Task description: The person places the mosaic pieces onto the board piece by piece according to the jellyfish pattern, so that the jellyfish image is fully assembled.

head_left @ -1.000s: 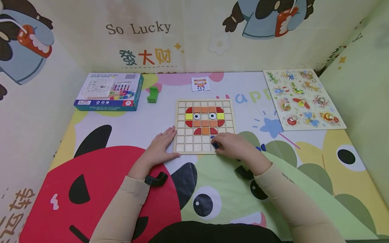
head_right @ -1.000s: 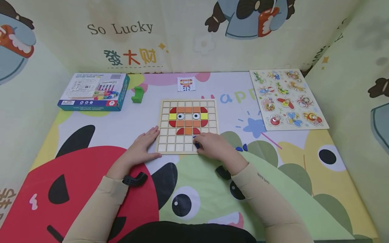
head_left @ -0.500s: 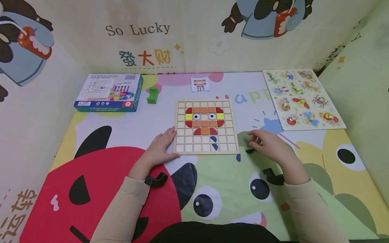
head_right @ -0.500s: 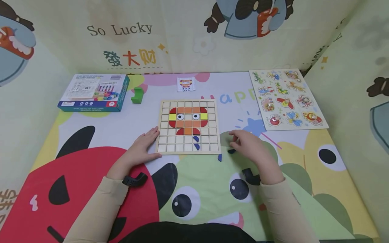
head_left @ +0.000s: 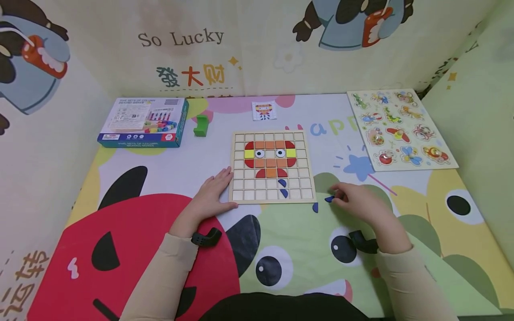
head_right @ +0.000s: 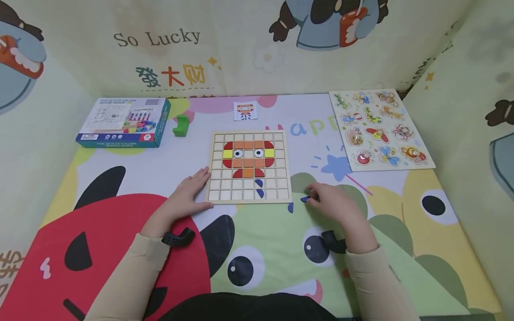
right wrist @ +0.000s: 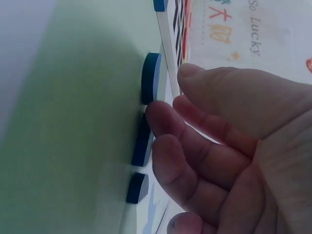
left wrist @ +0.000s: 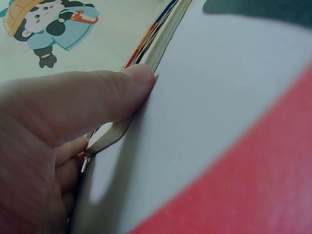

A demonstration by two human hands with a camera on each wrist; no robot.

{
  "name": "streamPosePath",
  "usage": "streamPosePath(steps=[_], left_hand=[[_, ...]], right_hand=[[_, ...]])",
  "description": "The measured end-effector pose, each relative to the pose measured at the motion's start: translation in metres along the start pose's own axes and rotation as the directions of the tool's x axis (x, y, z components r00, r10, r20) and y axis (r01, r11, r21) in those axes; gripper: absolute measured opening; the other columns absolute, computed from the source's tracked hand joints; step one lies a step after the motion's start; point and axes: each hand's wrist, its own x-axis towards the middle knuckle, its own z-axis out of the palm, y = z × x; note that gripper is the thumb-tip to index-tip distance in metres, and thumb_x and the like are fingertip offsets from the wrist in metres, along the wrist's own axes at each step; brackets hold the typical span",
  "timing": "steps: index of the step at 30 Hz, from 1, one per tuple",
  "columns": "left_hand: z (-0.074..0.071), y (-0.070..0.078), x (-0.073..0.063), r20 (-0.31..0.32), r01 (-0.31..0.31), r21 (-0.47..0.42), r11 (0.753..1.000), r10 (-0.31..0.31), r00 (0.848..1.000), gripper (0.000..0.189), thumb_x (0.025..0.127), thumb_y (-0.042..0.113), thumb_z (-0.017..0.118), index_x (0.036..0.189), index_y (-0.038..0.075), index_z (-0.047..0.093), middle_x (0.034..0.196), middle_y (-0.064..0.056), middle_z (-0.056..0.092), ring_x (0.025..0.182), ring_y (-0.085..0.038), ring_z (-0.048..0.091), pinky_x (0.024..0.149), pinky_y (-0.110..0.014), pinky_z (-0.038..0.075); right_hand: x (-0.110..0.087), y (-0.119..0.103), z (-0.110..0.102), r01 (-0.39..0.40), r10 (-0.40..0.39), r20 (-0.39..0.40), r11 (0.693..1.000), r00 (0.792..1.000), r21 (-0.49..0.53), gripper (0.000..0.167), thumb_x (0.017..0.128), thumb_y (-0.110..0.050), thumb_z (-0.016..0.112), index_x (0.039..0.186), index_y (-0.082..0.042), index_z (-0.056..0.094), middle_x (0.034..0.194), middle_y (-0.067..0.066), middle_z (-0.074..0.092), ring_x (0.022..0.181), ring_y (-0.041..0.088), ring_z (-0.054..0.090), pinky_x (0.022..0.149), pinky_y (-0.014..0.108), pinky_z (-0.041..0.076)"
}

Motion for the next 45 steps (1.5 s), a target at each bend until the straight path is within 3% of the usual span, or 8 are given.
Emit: streamPosePath(steps=[8, 20, 27, 33, 39, 45], left_hand=[[-0.001, 0.001, 0.000, 0.003, -0.005, 0.006, 1.000, 0.005, 1.000, 0.098, 0.069, 0.042, 0.073, 0.146, 0.016, 0.019, 0.153, -0.002, 0.015, 0.141, -0.022, 0.012, 0.112, -0.050, 0.014], [0.001, 0.000, 0.002, 0.005, 0.002, 0.003, 1.000, -0.002, 1.000, 0.098, 0.068, 0.043, 0.073, 0.146, 0.017, 0.018, 0.153, -0.001, 0.015, 0.141, -0.021, 0.011, 0.112, -0.050, 0.013], [0.000, 0.002, 0.003, 0.003, 0.001, 0.012, 1.000, -0.001, 1.000, 0.098, 0.068, 0.043, 0.073, 0.146, 0.016, 0.019, 0.153, -0.002, 0.015, 0.141, -0.021, 0.011, 0.112, -0.050, 0.014], [0.000, 0.002, 0.003, 0.004, 0.003, 0.012, 1.000, -0.003, 1.000, 0.098, 0.068, 0.043, 0.073, 0.146, 0.016, 0.019, 0.153, -0.002, 0.015, 0.141, -0.022, 0.011, 0.112, -0.050, 0.014], [0.000, 0.001, 0.002, 0.007, 0.005, 0.014, 1.000, -0.005, 1.000, 0.098, 0.068, 0.043, 0.073, 0.146, 0.017, 0.018, 0.154, -0.001, 0.014, 0.141, -0.021, 0.011, 0.112, -0.050, 0.014], [0.000, 0.000, 0.001, 0.003, 0.001, 0.012, 1.000, -0.001, 1.000, 0.099, 0.068, 0.043, 0.073, 0.146, 0.017, 0.018, 0.153, -0.002, 0.015, 0.141, -0.022, 0.012, 0.112, -0.051, 0.014]], right_hand=[[0.004, -0.006, 0.001, -0.026, 0.026, 0.004, 1.000, 1.000, 0.000, 0.029, 0.085, -0.014, 0.060, 0.111, -0.002, 0.058, 0.083, 0.005, 0.060, 0.072, 0.017, 0.052, 0.066, 0.034, 0.044], [0.003, -0.005, 0.005, -0.003, 0.004, -0.017, 0.999, 1.000, 0.037, 0.027, 0.085, -0.012, 0.060, 0.110, -0.001, 0.059, 0.097, 0.012, 0.064, 0.084, 0.024, 0.057, 0.079, 0.044, 0.048], [0.002, -0.005, 0.006, -0.037, 0.037, 0.016, 0.999, 0.999, -0.018, 0.022, 0.082, -0.015, 0.062, 0.098, -0.001, 0.063, 0.083, 0.006, 0.063, 0.073, 0.018, 0.054, 0.071, 0.039, 0.047], [0.003, -0.010, 0.009, -0.054, 0.054, 0.026, 0.998, 0.998, -0.029, 0.025, 0.082, -0.018, 0.063, 0.103, -0.004, 0.062, 0.080, 0.003, 0.060, 0.071, 0.017, 0.051, 0.067, 0.034, 0.045], [0.005, -0.014, 0.013, -0.009, 0.010, 0.023, 1.000, 1.000, -0.026, 0.027, 0.081, -0.018, 0.065, 0.106, -0.006, 0.061, 0.072, -0.001, 0.053, 0.064, 0.014, 0.046, 0.058, 0.027, 0.036], [0.007, -0.016, 0.015, 0.008, -0.008, 0.001, 0.998, 1.000, -0.060, 0.030, 0.080, -0.019, 0.066, 0.107, -0.009, 0.059, 0.072, -0.002, 0.050, 0.065, 0.014, 0.045, 0.057, 0.026, 0.034]])
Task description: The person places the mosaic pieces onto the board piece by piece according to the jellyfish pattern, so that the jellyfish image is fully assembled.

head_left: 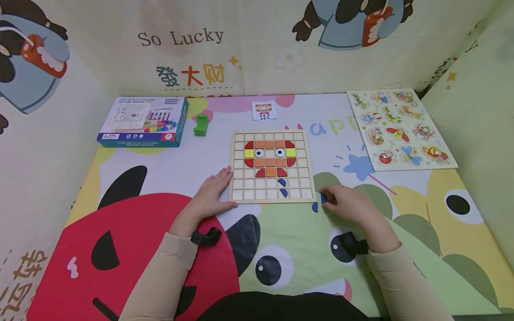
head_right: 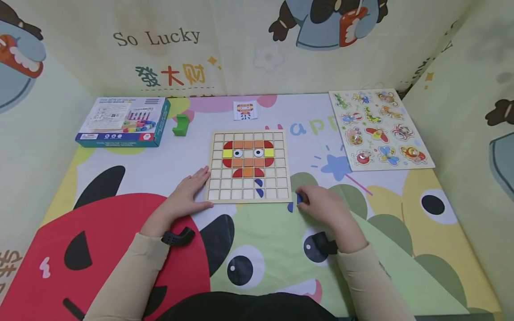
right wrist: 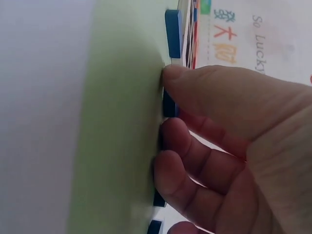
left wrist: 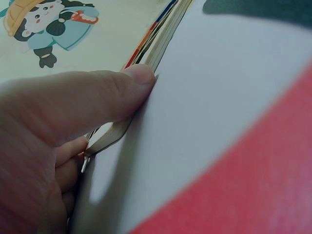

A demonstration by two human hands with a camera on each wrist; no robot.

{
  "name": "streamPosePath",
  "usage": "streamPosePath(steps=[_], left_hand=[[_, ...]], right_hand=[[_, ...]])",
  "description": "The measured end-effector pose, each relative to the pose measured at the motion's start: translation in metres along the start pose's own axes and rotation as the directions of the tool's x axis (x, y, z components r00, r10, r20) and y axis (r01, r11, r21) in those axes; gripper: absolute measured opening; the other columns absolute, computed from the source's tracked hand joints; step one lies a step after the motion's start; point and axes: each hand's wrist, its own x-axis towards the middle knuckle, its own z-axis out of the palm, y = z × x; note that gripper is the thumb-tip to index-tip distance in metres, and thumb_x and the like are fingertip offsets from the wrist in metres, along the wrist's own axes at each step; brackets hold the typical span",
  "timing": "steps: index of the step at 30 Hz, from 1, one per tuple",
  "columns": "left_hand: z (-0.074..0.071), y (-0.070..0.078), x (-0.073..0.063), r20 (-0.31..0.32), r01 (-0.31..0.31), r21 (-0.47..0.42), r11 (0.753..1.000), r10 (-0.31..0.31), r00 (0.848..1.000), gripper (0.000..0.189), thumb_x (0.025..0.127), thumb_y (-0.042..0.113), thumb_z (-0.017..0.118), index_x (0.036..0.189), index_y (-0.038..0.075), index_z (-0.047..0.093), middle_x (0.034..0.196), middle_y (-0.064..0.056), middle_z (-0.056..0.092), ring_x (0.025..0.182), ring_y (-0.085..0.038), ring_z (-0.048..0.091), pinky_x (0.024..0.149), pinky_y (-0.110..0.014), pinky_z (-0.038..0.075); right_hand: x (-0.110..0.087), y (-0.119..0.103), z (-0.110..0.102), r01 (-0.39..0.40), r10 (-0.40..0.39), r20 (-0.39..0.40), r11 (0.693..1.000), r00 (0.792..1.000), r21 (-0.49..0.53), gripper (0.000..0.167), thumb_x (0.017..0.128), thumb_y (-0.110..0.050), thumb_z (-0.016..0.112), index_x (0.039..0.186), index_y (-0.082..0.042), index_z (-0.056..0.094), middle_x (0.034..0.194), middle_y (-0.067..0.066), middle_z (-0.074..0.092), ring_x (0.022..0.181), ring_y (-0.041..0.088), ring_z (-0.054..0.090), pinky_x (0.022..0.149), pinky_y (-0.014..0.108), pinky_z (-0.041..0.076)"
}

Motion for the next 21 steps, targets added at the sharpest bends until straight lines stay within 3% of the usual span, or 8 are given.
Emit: streamPosePath(steps=[4, 10, 16, 21], left_hand=[[0.001, 0.000, 0.000, 0.001, 0.000, 0.003, 1.000, 0.000, 1.000, 0.100, 0.067, 0.044, 0.073, 0.146, 0.017, 0.018, 0.153, -0.002, 0.015, 0.141, -0.022, 0.012, 0.112, -0.051, 0.014], [0.001, 0.000, -0.001, -0.001, -0.003, -0.002, 1.000, 0.003, 1.000, 0.099, 0.068, 0.044, 0.073, 0.146, 0.017, 0.018, 0.153, -0.002, 0.015, 0.141, -0.022, 0.012, 0.112, -0.051, 0.014], [0.000, 0.000, 0.000, -0.001, -0.004, -0.010, 1.000, 0.004, 1.000, 0.099, 0.068, 0.043, 0.073, 0.146, 0.017, 0.018, 0.153, -0.002, 0.015, 0.141, -0.021, 0.011, 0.112, -0.051, 0.013], [0.000, 0.000, 0.000, 0.005, 0.003, -0.014, 1.000, -0.003, 1.000, 0.099, 0.068, 0.043, 0.073, 0.146, 0.018, 0.017, 0.154, 0.000, 0.014, 0.142, -0.020, 0.010, 0.112, -0.050, 0.012]], right_hand=[[0.001, -0.002, 0.001, -0.017, 0.017, 0.006, 0.999, 1.000, -0.043, 0.031, 0.080, -0.021, 0.065, 0.108, -0.009, 0.059, 0.078, 0.001, 0.054, 0.069, 0.016, 0.047, 0.058, 0.029, 0.037], [0.005, -0.015, -0.002, -0.006, 0.004, -0.041, 0.998, 0.999, -0.055, 0.029, 0.081, -0.022, 0.064, 0.106, -0.009, 0.059, 0.099, 0.007, 0.060, 0.084, 0.020, 0.054, 0.075, 0.040, 0.048], [0.027, -0.055, -0.005, 0.070, -0.068, -0.025, 0.995, 0.997, 0.076, 0.028, 0.082, -0.023, 0.064, 0.108, -0.011, 0.059, 0.088, 0.002, 0.060, 0.070, 0.015, 0.052, 0.055, 0.026, 0.044], [0.052, -0.079, 0.004, 0.130, -0.126, -0.051, 0.989, 0.991, 0.071, 0.029, 0.084, -0.025, 0.063, 0.110, -0.014, 0.060, 0.088, -0.001, 0.060, 0.071, 0.013, 0.051, 0.058, 0.024, 0.041]])
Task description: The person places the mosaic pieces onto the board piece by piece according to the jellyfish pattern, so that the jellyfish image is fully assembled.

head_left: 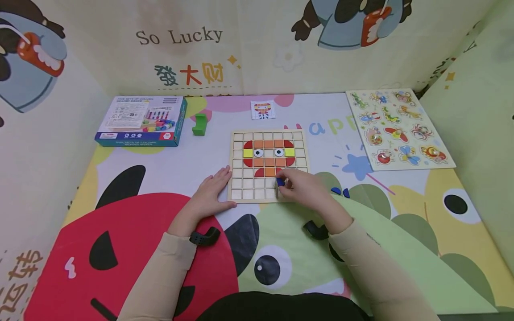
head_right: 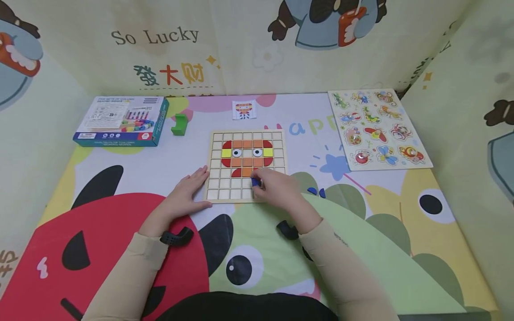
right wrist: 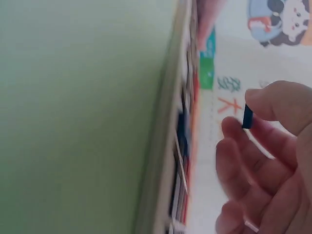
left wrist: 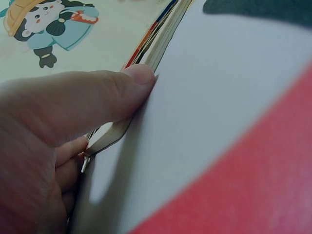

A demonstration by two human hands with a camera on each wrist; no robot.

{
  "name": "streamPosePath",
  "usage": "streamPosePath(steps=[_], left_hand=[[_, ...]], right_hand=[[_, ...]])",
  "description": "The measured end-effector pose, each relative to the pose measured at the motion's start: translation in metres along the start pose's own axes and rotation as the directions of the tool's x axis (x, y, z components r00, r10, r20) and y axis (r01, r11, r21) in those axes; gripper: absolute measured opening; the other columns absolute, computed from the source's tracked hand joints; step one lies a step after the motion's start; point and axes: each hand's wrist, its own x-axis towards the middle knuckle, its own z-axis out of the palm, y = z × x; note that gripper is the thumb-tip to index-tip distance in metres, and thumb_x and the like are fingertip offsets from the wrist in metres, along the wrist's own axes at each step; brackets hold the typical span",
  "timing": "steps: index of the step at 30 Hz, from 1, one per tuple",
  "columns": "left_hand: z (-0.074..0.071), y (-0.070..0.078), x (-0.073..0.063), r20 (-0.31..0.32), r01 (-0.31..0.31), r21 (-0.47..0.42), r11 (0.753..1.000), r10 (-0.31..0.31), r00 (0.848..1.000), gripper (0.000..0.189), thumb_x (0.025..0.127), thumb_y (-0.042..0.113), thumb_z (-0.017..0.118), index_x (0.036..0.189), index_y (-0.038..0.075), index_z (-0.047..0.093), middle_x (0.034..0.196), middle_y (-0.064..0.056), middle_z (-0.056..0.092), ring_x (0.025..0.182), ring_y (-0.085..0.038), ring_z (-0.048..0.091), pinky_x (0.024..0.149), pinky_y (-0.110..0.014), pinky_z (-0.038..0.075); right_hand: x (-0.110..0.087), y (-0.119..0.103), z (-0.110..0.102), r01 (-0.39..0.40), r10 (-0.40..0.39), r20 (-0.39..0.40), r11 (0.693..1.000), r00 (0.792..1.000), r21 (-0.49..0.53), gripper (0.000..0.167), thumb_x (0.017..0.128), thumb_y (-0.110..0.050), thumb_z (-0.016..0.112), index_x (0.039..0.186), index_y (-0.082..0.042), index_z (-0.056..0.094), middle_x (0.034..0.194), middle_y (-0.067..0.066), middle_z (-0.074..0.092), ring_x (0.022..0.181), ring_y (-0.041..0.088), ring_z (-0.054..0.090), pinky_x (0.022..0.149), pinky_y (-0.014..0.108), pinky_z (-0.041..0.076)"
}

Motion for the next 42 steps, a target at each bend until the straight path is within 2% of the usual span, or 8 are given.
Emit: streamPosePath(steps=[5, 11, 16, 25, 32, 36, 39, 42], left_hand=[[0.000, 0.000, -0.001, 0.001, -0.002, -0.007, 1.000, 0.002, 1.000, 0.099, 0.068, 0.043, 0.073, 0.146, 0.018, 0.018, 0.154, 0.000, 0.014, 0.142, -0.020, 0.010, 0.112, -0.050, 0.013], [-0.001, 0.000, -0.001, -0.008, -0.008, 0.000, 1.000, 0.008, 1.000, 0.098, 0.068, 0.043, 0.073, 0.146, 0.017, 0.019, 0.153, -0.002, 0.015, 0.141, -0.021, 0.011, 0.112, -0.051, 0.013], [-0.001, -0.001, -0.001, -0.003, -0.004, 0.006, 1.000, 0.004, 1.000, 0.099, 0.068, 0.043, 0.073, 0.146, 0.018, 0.018, 0.154, -0.001, 0.014, 0.141, -0.020, 0.011, 0.112, -0.050, 0.013], [-0.003, 0.001, -0.001, -0.005, -0.004, 0.002, 1.000, 0.004, 1.000, 0.099, 0.068, 0.042, 0.074, 0.146, 0.017, 0.018, 0.153, -0.002, 0.015, 0.141, -0.022, 0.011, 0.112, -0.051, 0.013], [-0.004, 0.001, -0.001, 0.003, 0.003, 0.006, 1.000, -0.003, 1.000, 0.099, 0.068, 0.042, 0.074, 0.146, 0.017, 0.018, 0.153, -0.002, 0.014, 0.141, -0.021, 0.011, 0.112, -0.051, 0.013], [-0.003, 0.001, -0.001, 0.006, 0.004, 0.000, 1.000, -0.004, 1.000, 0.099, 0.068, 0.042, 0.074, 0.146, 0.017, 0.018, 0.154, -0.001, 0.014, 0.141, -0.021, 0.011, 0.112, -0.051, 0.013], [-0.002, 0.000, 0.000, 0.006, 0.004, -0.001, 1.000, -0.004, 1.000, 0.098, 0.068, 0.043, 0.073, 0.146, 0.018, 0.018, 0.154, 0.000, 0.014, 0.142, -0.020, 0.010, 0.112, -0.050, 0.013], [-0.001, -0.001, 0.000, 0.003, 0.000, 0.004, 1.000, 0.000, 1.000, 0.098, 0.069, 0.044, 0.072, 0.146, 0.018, 0.018, 0.154, 0.000, 0.014, 0.142, -0.020, 0.011, 0.112, -0.050, 0.013]], right_hand=[[0.017, -0.008, 0.011, 0.014, -0.017, -0.022, 0.994, 1.000, -0.107, 0.029, 0.083, -0.026, 0.061, 0.110, -0.015, 0.061, 0.093, -0.001, 0.059, 0.076, 0.014, 0.051, 0.063, 0.028, 0.043], [0.024, -0.010, 0.016, -0.006, -0.001, -0.033, 0.979, 0.999, -0.205, 0.029, 0.083, -0.027, 0.061, 0.110, -0.014, 0.062, 0.100, 0.002, 0.058, 0.082, 0.017, 0.054, 0.071, 0.035, 0.048], [0.026, -0.009, 0.016, 0.013, -0.017, -0.014, 0.972, 1.000, -0.235, 0.029, 0.083, -0.028, 0.062, 0.108, -0.012, 0.062, 0.100, 0.003, 0.059, 0.083, 0.017, 0.056, 0.074, 0.035, 0.050], [0.028, -0.011, 0.016, 0.002, -0.002, 0.000, 0.968, 1.000, -0.252, 0.031, 0.083, -0.029, 0.063, 0.109, -0.012, 0.062, 0.103, 0.004, 0.061, 0.087, 0.018, 0.058, 0.076, 0.037, 0.050], [0.028, -0.011, 0.015, -0.008, 0.008, -0.001, 0.970, 1.000, -0.242, 0.031, 0.083, -0.028, 0.063, 0.110, -0.013, 0.062, 0.103, 0.003, 0.061, 0.086, 0.018, 0.057, 0.076, 0.036, 0.050], [0.022, -0.008, 0.010, -0.020, 0.011, -0.044, 0.980, 0.999, -0.196, 0.029, 0.083, -0.028, 0.063, 0.108, -0.014, 0.062, 0.102, 0.002, 0.062, 0.088, 0.018, 0.058, 0.077, 0.036, 0.049], [0.012, -0.001, -0.002, -0.063, 0.053, -0.081, 0.990, 0.995, -0.128, 0.028, 0.084, -0.026, 0.063, 0.109, -0.012, 0.062, 0.102, 0.004, 0.063, 0.089, 0.020, 0.058, 0.077, 0.037, 0.049], [-0.004, 0.014, -0.019, -0.147, 0.142, -0.093, 0.988, 0.986, -0.047, 0.030, 0.086, -0.024, 0.061, 0.112, -0.010, 0.060, 0.102, 0.007, 0.062, 0.087, 0.022, 0.057, 0.073, 0.036, 0.049]])
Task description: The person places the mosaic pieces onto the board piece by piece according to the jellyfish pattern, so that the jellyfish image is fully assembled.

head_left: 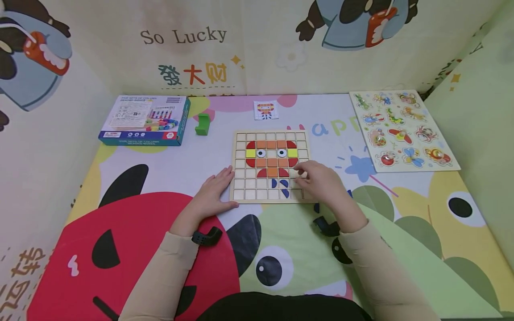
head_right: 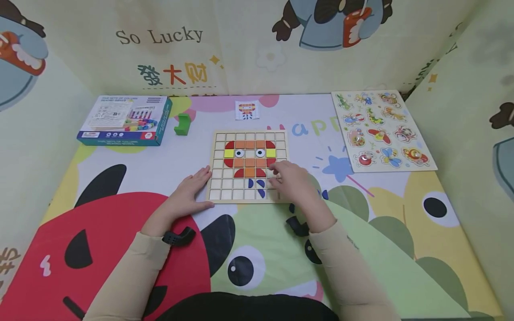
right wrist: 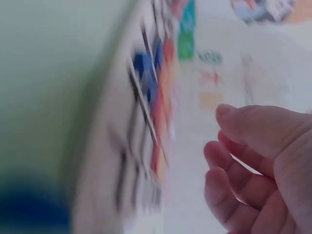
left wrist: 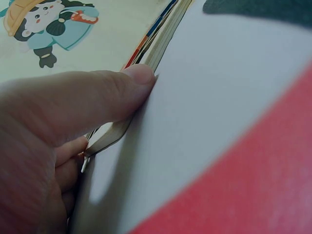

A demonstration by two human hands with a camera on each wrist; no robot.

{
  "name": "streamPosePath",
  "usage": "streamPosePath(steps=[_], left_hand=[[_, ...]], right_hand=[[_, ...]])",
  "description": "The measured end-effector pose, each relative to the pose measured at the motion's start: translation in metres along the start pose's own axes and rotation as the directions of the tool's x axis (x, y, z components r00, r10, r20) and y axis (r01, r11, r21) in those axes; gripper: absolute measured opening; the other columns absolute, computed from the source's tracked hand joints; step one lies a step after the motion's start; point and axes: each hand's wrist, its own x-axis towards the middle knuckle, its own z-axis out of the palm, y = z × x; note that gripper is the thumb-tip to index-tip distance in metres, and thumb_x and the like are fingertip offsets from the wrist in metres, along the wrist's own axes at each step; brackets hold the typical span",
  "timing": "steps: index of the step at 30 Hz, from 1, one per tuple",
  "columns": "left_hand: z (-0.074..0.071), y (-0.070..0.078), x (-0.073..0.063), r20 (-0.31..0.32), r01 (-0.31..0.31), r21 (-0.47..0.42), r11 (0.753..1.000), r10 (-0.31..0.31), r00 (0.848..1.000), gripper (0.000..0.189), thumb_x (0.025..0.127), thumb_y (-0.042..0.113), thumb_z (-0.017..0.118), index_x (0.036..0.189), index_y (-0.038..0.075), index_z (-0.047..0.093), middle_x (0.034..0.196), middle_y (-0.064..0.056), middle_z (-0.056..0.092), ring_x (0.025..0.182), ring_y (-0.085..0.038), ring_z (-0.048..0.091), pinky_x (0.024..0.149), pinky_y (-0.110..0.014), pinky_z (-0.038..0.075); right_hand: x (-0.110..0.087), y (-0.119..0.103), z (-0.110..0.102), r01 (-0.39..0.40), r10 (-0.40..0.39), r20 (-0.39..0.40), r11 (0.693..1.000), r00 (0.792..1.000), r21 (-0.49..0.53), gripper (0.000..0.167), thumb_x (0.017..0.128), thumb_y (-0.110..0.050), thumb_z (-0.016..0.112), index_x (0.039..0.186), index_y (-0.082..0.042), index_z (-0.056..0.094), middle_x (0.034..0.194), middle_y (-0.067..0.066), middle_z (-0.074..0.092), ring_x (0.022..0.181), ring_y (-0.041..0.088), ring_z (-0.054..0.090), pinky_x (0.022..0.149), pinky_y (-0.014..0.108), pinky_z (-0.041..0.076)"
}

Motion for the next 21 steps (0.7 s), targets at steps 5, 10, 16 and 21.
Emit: streamPosePath(steps=[5, 10, 16, 21], left_hand=[[0.000, 0.000, 0.000, 0.000, 0.005, -0.001, 1.000, -0.005, 1.000, 0.098, 0.068, 0.044, 0.073, 0.146, 0.018, 0.018, 0.154, -0.001, 0.014, 0.141, -0.021, 0.011, 0.112, -0.050, 0.013], [0.000, 0.000, -0.001, 0.005, 0.012, -0.004, 1.000, -0.012, 1.000, 0.098, 0.068, 0.044, 0.073, 0.146, 0.018, 0.018, 0.154, 0.000, 0.014, 0.141, -0.021, 0.011, 0.112, -0.050, 0.013], [0.001, 0.000, -0.001, 0.006, 0.011, 0.002, 1.000, -0.011, 1.000, 0.099, 0.068, 0.044, 0.073, 0.146, 0.018, 0.017, 0.154, 0.000, 0.013, 0.142, -0.020, 0.010, 0.112, -0.050, 0.013], [0.002, 0.000, 0.000, 0.001, 0.010, 0.000, 1.000, -0.010, 1.000, 0.099, 0.068, 0.044, 0.073, 0.146, 0.018, 0.017, 0.154, 0.000, 0.013, 0.142, -0.020, 0.010, 0.112, -0.050, 0.013]], right_hand=[[-0.027, 0.046, -0.027, -0.114, 0.114, 0.008, 0.992, 0.993, 0.059, 0.038, 0.088, -0.025, 0.057, 0.120, -0.006, 0.054, 0.107, 0.012, 0.060, 0.090, 0.026, 0.054, 0.066, 0.037, 0.045], [-0.052, 0.088, -0.039, -0.173, 0.172, 0.033, 0.983, 0.985, 0.060, 0.040, 0.088, -0.024, 0.056, 0.121, -0.002, 0.051, 0.106, 0.017, 0.059, 0.091, 0.031, 0.055, 0.072, 0.044, 0.044], [-0.063, 0.111, -0.031, -0.181, 0.172, 0.138, 0.982, 0.975, 0.059, 0.040, 0.086, -0.021, 0.059, 0.117, 0.003, 0.052, 0.100, 0.020, 0.062, 0.089, 0.033, 0.057, 0.076, 0.047, 0.045], [-0.060, 0.111, -0.021, -0.125, 0.114, 0.149, 0.990, 0.982, 0.065, 0.038, 0.084, -0.016, 0.060, 0.114, 0.006, 0.053, 0.092, 0.016, 0.063, 0.082, 0.025, 0.057, 0.075, 0.044, 0.046]])
